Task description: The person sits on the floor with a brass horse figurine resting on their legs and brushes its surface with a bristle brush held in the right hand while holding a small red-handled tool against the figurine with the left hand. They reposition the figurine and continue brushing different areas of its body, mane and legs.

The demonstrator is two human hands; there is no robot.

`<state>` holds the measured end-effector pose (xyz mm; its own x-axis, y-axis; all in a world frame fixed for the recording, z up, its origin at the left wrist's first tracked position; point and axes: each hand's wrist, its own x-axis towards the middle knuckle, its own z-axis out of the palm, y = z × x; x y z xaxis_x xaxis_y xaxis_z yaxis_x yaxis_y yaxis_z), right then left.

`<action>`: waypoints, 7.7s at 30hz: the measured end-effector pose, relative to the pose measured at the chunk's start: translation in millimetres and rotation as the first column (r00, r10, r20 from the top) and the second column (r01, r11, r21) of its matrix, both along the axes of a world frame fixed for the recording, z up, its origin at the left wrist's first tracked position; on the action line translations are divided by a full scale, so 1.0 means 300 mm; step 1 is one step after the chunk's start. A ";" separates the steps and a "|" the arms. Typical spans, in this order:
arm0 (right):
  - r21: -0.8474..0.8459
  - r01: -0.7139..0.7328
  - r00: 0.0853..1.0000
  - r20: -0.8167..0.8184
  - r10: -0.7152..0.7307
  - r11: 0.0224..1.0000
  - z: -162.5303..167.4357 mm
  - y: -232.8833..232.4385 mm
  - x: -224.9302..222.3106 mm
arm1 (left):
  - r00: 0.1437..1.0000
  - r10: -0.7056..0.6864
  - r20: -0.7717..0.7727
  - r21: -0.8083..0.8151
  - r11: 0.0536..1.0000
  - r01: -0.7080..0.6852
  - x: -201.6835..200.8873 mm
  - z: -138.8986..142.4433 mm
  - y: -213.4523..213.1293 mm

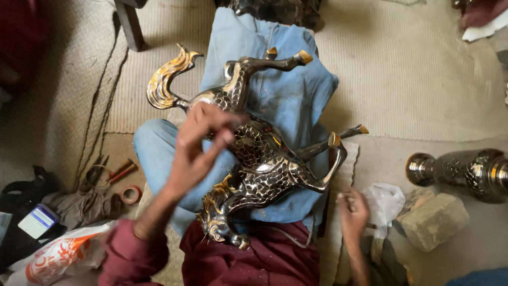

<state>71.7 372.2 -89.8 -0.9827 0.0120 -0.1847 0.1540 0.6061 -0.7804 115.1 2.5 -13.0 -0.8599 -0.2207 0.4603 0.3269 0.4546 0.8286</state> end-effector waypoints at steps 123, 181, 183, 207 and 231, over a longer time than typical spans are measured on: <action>0.507 -0.822 0.359 0.105 0.927 0.261 0.615 -0.316 -0.468 | 0.941 0.140 0.309 0.275 0.934 -0.229 0.050 0.045 0.296; -0.004 -0.445 0.859 -0.285 0.426 0.896 0.383 -0.068 -0.259 | 0.937 0.298 0.180 0.541 0.766 -0.348 0.145 -0.049 0.159; -0.413 -0.264 0.959 -0.205 0.193 0.872 0.250 -0.040 -0.160 | 0.949 0.248 0.196 0.541 0.780 -0.315 0.144 -0.059 0.181; -0.182 -0.418 0.908 -0.085 0.409 0.890 0.452 -0.053 -0.108 | 0.991 0.089 0.099 0.405 0.906 -0.121 0.095 -0.058 0.222; 0.605 -0.694 0.243 -0.313 0.918 0.390 0.759 -0.348 -0.350 | 0.978 0.184 0.098 0.224 0.953 -0.202 0.132 -0.099 0.236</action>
<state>-33.2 267.8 137.8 -0.3718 -0.9108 0.1796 -0.9123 0.3226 -0.2524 154.8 73.3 -42.8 -0.8204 -0.4786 0.3127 0.1846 0.2959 0.9372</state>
